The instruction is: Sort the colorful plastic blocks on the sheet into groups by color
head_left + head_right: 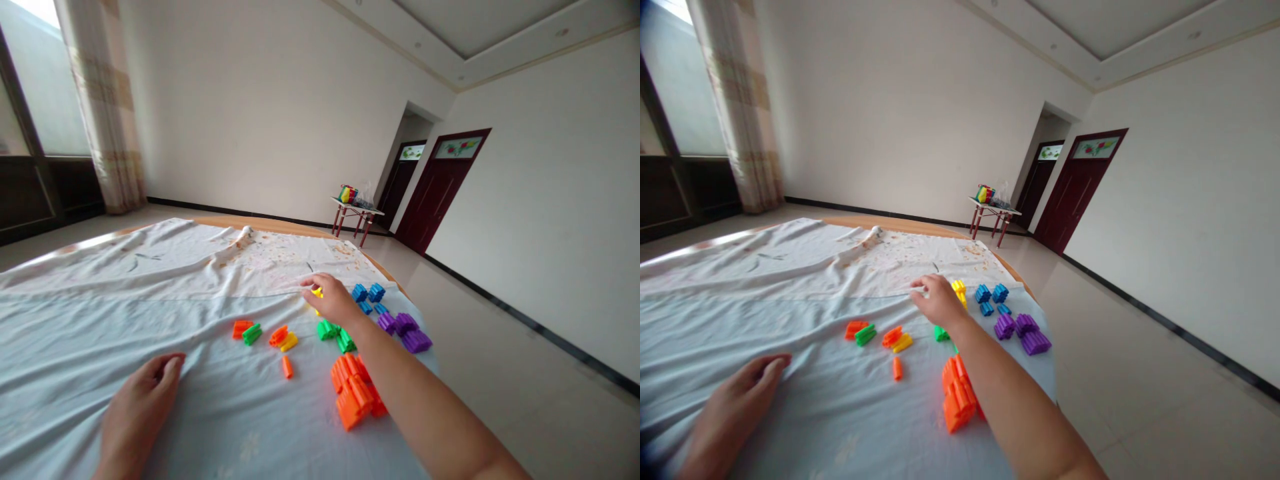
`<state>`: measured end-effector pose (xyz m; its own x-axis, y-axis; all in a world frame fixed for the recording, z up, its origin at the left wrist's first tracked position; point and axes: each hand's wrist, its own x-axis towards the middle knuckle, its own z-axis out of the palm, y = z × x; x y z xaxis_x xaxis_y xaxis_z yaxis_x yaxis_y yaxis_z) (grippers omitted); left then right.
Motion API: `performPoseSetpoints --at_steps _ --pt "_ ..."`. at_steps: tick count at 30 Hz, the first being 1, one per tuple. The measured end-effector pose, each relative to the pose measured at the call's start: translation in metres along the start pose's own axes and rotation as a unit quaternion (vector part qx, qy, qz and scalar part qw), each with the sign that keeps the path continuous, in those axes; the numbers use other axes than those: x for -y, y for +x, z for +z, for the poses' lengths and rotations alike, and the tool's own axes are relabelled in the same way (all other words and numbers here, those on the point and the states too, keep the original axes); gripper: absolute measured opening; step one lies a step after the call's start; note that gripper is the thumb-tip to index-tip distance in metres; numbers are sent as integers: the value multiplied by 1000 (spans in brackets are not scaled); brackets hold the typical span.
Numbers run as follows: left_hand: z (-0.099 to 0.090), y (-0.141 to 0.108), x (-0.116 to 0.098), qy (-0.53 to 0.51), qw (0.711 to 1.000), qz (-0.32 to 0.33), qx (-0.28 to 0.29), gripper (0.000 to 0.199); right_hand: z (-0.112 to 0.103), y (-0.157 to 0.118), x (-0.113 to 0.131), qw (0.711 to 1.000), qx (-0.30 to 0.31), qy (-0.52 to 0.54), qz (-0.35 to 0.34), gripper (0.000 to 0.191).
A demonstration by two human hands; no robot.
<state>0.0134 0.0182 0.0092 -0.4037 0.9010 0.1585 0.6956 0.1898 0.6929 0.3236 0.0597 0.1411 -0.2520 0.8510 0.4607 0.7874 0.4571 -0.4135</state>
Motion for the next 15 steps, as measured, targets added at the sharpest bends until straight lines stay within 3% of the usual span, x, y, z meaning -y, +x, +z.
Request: performPoseSetpoints --at_steps 2,5,9,15 --pt "-2 -1 -3 -2 999 -25 34 43 12 -13 23 998 48 -9 -29 18" --pt "-2 -2 -3 -12 998 -33 43 45 34 -29 42 984 148 -100 -2 12" --pt "-1 -2 -2 -26 998 -35 40 43 60 -40 44 936 258 -236 47 12" --pt "-6 -4 -5 -39 997 -32 55 42 74 -47 41 911 313 -264 46 26"
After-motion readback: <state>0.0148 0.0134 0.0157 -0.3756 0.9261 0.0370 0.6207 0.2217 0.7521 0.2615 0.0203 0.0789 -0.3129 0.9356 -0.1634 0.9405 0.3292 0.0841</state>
